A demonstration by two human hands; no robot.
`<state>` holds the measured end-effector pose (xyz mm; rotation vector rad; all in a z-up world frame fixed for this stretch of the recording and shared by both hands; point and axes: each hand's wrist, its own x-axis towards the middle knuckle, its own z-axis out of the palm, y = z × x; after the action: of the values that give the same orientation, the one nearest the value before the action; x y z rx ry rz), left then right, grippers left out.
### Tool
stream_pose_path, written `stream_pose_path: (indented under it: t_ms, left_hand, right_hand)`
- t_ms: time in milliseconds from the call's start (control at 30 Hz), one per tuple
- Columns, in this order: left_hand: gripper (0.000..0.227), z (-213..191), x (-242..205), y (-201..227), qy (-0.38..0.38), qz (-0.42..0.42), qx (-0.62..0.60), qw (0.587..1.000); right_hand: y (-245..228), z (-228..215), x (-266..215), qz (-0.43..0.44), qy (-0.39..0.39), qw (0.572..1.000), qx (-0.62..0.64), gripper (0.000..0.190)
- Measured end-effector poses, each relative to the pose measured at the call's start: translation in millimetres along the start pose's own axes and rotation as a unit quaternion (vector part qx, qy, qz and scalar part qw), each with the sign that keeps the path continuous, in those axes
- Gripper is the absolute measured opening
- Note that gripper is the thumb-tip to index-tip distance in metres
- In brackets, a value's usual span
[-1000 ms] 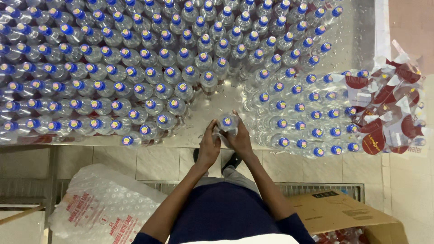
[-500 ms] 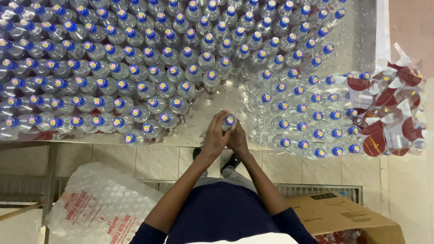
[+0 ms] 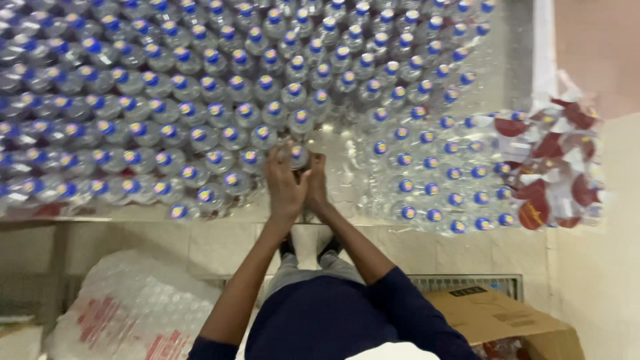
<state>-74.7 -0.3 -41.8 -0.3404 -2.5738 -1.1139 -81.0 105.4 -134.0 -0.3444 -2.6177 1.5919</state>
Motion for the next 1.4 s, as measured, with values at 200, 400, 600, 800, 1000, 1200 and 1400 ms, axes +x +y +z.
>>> stream_pose_path:
  t_ms: [200, 400, 600, 800, 1000, 1200, 1400]
  left_hand:
    - [0.113, 7, -12, -12, 0.041, -0.046, 0.005, 0.998]
    - [0.099, 4, -54, 17, 0.016, -0.153, -0.146, 0.977]
    - [0.094, 45, -68, 79, 0.000, -0.111, -0.241, 0.964]
    - [0.070, 32, -60, 110, -0.006, -0.102, -0.246, 0.964]
    - [0.056, 3, -57, 153, -0.128, -0.177, -0.366, 0.905]
    - [0.078, -12, -37, 152, -0.149, -0.239, -0.568, 0.773]
    - [0.061, -50, -30, 110, -0.052, -0.369, -0.496, 0.784]
  right_hand:
    - [-33, -33, -24, -0.069, -0.094, 0.989, 0.089, 0.082]
    - [-9, -276, -59, -0.187, 0.180, 0.958, -0.125, 0.038]
    - [3, -470, -31, -0.058, 0.055, 0.823, -0.563, 0.069]
    - [87, -453, 4, -0.213, 0.132, 0.784, -0.568, 0.043]
    - [-48, -393, -56, -0.172, 0.157, 0.960, -0.153, 0.029]
    - [-116, -292, -69, -0.079, -0.076, 0.991, 0.076, 0.030]
    - [-92, -246, -7, -0.122, 0.031, 0.904, -0.409, 0.039]
